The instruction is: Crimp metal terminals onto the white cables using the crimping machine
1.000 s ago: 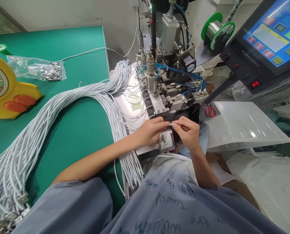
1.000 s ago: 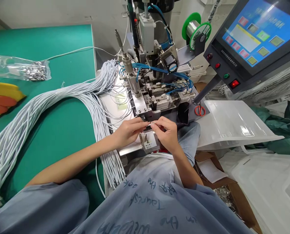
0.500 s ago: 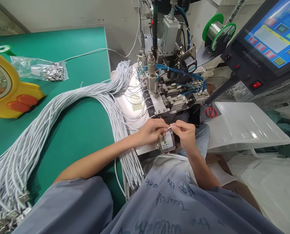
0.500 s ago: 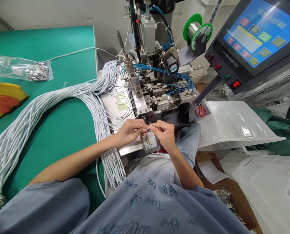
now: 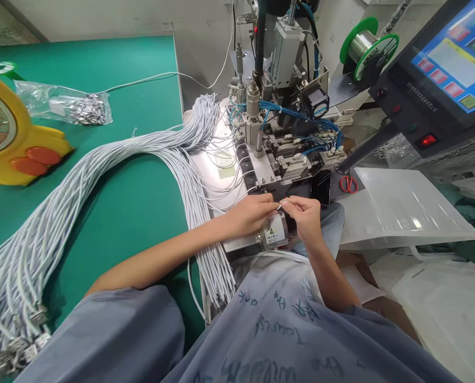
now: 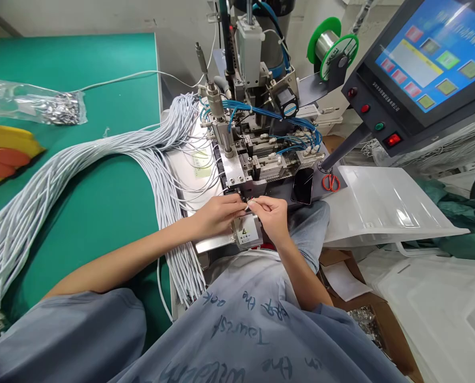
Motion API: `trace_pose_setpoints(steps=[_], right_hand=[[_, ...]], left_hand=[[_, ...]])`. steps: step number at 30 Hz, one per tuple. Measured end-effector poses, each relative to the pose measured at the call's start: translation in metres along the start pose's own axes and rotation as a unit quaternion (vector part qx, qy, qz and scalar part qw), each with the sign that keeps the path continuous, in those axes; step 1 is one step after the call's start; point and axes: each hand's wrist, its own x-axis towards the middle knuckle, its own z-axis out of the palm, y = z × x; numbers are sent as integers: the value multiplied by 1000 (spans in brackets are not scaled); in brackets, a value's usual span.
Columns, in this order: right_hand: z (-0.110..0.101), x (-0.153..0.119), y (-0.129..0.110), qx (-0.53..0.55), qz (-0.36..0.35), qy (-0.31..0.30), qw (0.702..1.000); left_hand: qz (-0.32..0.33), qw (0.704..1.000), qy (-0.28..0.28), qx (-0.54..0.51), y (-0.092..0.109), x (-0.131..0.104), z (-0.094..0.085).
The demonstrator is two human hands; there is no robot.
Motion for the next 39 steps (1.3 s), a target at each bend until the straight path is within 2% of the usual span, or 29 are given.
trace_pose_setpoints(steps=[3,7,11,16,22,29,33,39], right_hand=[[1,-1,13,-30,5,15,999],[-6,11,28,-52,36,-28,998],[-9,25,41,-29,80,-48,995],[-3,30,47,-12,103,-83,991],[-3,33,44,-28,100,-106,989],[-4,41,37,-39,124,-132,983],[-2,41,38,-30,145,-123,981],[-2,37,40,-28,127,-104,986]], left_hand=[[-49,997,-50,34,6,1,-1],[-132,974,-138,123,4,4,-3],[-154,957,-184,166,-2,6,0],[-144,955,-192,171,-5,5,3],[-129,958,-180,181,-3,3,0],[-125,941,-227,217,2,7,-7],[-104,935,-248,231,4,9,-9],[-88,940,-231,233,2,7,-4]])
